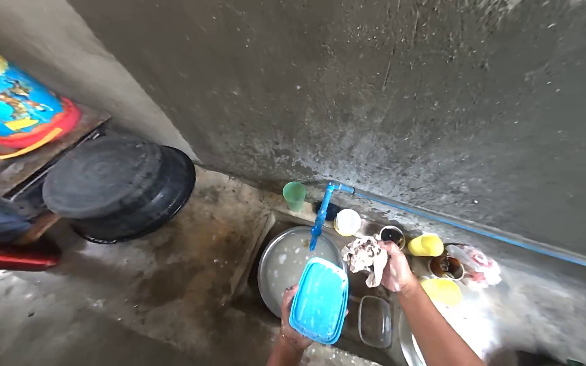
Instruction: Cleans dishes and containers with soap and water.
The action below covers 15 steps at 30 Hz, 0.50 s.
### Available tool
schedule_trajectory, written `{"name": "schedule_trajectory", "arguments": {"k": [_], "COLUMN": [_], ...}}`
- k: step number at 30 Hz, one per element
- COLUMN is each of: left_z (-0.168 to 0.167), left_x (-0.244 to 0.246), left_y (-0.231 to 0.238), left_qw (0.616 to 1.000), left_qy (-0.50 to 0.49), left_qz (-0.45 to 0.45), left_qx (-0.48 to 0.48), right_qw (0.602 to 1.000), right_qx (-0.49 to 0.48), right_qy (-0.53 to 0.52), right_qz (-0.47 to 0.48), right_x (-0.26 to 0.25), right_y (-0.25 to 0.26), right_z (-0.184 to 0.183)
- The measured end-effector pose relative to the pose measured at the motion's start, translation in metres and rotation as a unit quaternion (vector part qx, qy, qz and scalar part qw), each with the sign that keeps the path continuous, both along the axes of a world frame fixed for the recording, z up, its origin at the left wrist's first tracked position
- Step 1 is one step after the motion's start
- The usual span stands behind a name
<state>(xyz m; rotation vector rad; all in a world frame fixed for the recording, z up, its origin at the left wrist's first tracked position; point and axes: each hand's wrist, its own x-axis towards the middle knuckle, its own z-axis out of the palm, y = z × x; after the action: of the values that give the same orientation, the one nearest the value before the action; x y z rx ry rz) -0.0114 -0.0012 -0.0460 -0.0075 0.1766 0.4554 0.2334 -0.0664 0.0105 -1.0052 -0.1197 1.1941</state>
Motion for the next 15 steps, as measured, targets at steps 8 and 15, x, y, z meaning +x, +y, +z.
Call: {"name": "schedule_trajectory", "arguments": {"k": [8, 15], "left_z": [-0.005, -0.019], "left_x": [-0.018, -0.071], "left_y": [-0.008, -0.011], "left_qw": [0.999, 0.956], "left_qy": [0.006, 0.240], "left_qz": [0.019, 0.135], "left_qx": [0.046, 0.101], "right_qw": [0.989, 0.924], "right_qx": [0.070, -0.276], "right_qy": [0.017, -0.263], "right_qz": [0.133, 0.033], "right_x": [0.001, 0.046], "right_y": [0.003, 0.065], "right_z": [-0.024, -0.079]}}
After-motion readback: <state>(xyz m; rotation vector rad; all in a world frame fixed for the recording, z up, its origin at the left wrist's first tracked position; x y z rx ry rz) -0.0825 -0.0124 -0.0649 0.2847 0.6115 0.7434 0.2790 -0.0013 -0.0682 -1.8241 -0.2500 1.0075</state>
